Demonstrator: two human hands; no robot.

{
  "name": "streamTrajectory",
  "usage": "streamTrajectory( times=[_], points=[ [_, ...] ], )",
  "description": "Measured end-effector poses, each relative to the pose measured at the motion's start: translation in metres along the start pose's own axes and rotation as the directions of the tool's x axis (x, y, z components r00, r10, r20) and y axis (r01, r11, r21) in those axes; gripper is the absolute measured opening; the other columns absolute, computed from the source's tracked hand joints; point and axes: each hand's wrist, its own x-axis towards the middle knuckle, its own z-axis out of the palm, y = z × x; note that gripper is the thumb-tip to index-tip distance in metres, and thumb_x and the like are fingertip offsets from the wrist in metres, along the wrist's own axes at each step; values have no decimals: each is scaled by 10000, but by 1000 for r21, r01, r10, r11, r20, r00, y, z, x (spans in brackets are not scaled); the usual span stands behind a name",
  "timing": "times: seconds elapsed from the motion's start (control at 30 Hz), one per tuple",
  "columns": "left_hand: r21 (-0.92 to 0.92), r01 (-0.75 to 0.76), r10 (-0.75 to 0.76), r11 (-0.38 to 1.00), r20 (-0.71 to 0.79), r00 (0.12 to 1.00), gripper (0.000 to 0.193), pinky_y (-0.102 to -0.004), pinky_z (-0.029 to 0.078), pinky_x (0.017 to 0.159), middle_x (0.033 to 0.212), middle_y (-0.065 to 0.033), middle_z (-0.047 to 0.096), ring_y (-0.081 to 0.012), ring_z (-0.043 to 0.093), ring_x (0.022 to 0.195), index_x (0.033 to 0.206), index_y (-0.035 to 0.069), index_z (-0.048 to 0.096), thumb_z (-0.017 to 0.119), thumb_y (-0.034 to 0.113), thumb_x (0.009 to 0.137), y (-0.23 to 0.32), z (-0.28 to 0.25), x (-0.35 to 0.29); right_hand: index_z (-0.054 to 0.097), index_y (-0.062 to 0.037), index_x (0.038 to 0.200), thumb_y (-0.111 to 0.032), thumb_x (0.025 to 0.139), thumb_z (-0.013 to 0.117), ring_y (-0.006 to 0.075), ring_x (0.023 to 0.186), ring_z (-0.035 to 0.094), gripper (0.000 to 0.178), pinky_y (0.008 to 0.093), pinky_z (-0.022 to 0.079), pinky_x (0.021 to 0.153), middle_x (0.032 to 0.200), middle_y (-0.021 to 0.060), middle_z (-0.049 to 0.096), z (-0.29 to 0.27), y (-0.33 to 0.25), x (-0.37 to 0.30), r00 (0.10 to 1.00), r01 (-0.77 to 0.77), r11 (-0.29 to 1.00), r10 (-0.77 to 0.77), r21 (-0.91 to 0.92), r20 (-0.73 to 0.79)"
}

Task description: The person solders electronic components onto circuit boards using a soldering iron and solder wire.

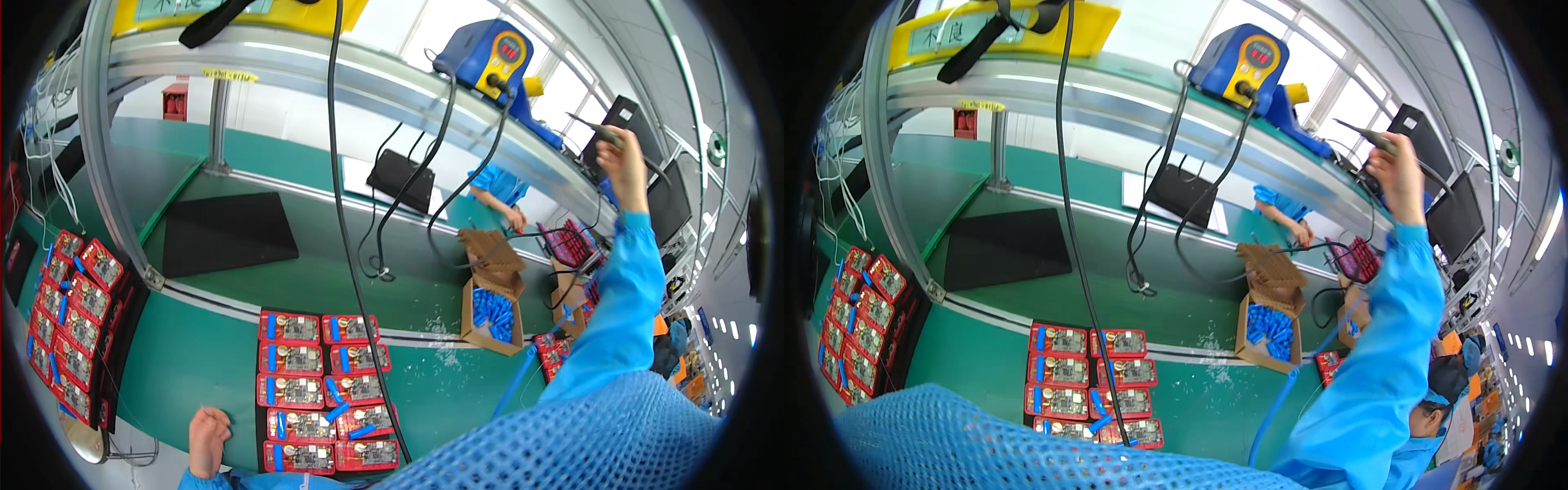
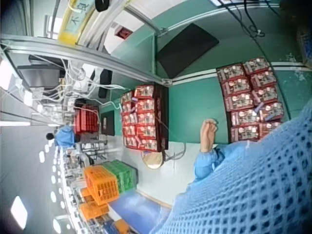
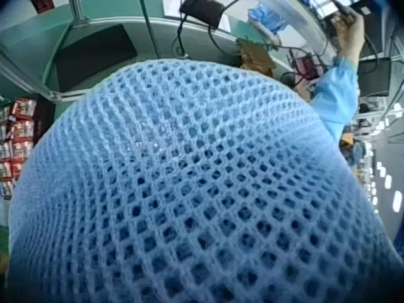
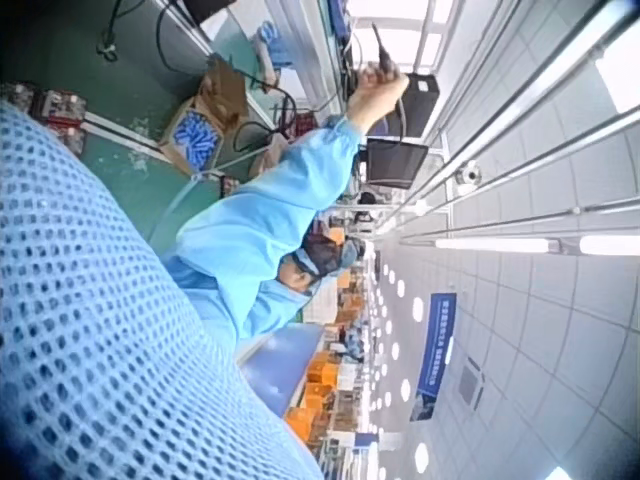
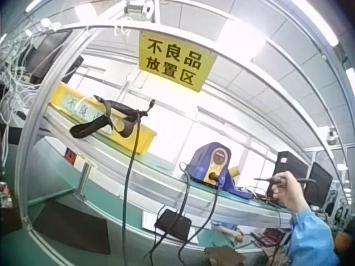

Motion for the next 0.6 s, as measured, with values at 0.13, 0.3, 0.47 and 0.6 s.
streamTrajectory(
  times=[0.13,0.3,0.47,0.6],
  points=[
    [-339,-28,-12,940,-116,993,119,-262,366,656,935,-116,561,-113,400,698,894,31,539,463,111,939,4,0,9,542,15,1261,-266,1000,441,170,1008,598,397,272,495,853,1129,138,620,-43,-16,-93,892,-13,960,-115,280,438],
    [402,-279,317,872,-29,948,107,-289,406,687,910,-88,584,-161,486,750,841,9,574,528,67,918,35,20,40,494,-33,1176,-392,985,451,180,950,561,408,306,458,788,1044,85,577,-34,31,-261,981,159,978,-172,137,90],
    [842,-450,546,299,235,804,47,-321,436,683,875,-109,583,-240,544,739,797,-3,581,595,-3,842,78,63,66,544,-37,896,-282,729,808,136,587,614,397,248,476,498,744,77,619,36,64,-368,887,-284,934,342,-217,311],
    [762,-526,621,377,213,754,74,-352,457,728,854,-120,587,-294,565,788,840,7,607,643,-34,791,79,96,97,551,-36,967,-136,780,768,83,673,594,303,246,470,580,803,54,667,118,97,-390,698,-338,892,452,-302,555]
  ],
)
